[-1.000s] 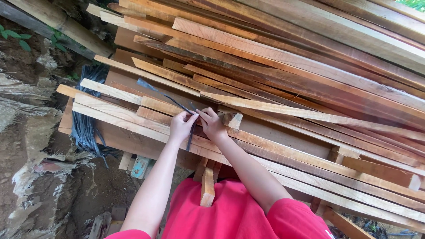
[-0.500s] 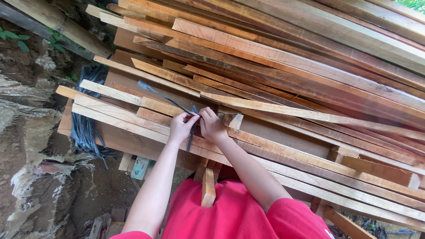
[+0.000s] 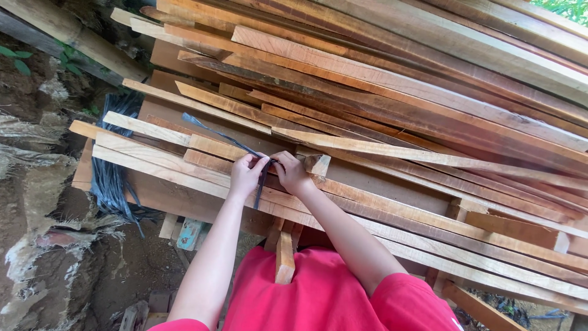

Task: Tying long strips of wood into bundles using plastic straps.

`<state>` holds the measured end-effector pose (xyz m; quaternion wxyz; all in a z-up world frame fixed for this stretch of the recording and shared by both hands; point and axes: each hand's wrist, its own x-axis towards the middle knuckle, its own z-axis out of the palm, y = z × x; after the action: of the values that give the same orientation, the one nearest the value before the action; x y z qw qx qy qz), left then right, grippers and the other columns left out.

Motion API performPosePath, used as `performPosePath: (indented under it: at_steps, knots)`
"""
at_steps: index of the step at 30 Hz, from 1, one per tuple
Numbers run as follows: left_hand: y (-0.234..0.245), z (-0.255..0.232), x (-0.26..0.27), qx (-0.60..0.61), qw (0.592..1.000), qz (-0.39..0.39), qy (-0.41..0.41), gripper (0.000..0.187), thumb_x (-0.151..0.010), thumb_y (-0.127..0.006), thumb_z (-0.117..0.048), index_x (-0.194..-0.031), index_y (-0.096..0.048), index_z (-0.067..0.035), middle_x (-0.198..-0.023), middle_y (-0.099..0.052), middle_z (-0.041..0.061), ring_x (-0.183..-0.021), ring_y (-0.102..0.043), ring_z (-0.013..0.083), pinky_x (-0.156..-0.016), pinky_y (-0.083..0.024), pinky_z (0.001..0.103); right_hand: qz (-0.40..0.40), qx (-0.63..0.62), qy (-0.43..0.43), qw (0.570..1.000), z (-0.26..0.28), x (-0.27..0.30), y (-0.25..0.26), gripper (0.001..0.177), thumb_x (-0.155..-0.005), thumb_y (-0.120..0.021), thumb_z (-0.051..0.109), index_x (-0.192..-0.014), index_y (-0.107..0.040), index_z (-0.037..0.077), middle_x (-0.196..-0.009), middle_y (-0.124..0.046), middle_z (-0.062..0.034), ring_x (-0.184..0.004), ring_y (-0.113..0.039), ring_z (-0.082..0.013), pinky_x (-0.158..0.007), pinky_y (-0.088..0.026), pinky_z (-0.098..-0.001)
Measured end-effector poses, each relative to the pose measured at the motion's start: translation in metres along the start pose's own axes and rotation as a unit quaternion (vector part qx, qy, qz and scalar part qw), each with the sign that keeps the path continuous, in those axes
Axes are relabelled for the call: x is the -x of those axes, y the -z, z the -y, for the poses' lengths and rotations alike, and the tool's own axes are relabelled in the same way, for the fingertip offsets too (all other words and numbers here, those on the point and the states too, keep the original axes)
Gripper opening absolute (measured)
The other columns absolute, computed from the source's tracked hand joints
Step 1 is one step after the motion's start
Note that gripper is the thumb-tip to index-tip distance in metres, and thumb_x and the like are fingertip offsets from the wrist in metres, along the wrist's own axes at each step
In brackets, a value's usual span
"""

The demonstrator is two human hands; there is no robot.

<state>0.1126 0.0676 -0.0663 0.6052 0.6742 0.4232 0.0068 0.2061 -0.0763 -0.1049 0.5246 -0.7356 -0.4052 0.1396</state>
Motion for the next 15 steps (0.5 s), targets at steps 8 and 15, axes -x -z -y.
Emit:
performPosePath:
  at_steps: [8, 15]
  knots:
    - [0.001, 0.010, -0.009, 0.019, 1.000, 0.009, 0.020, 0.018, -0.086, -0.085, -0.033, -0.097, -0.081, -0.019, -0.082, -0.077, 0.009, -0.067, -0.072, 0.0138, -0.063, -0.059, 0.025, -0.030, 0.129, -0.058, 0.989, 0.032, 0.009, 0.000, 0.016, -0.105, -0.058, 0.014, -0.116, -0.069, 0.007, -0.111, -0.068, -0.0076, -0.105, -0.071, -0.0277, -0.090, -0.058, -0.0333]
    - [0.003, -0.007, -0.017, -0.090, 0.995, 0.046, 0.008, 0.026, -0.092, -0.076, -0.046, -0.092, -0.082, -0.020, -0.079, -0.076, 0.006, -0.074, -0.075, 0.0223, -0.063, -0.061, 0.031, 0.058, 0.128, -0.364, 0.921, 0.026, 0.001, -0.016, 0.020, -0.100, -0.057, 0.032, -0.107, -0.064, 0.015, -0.096, -0.073, -0.0096, -0.101, -0.073, -0.0310, -0.083, -0.060, -0.0436]
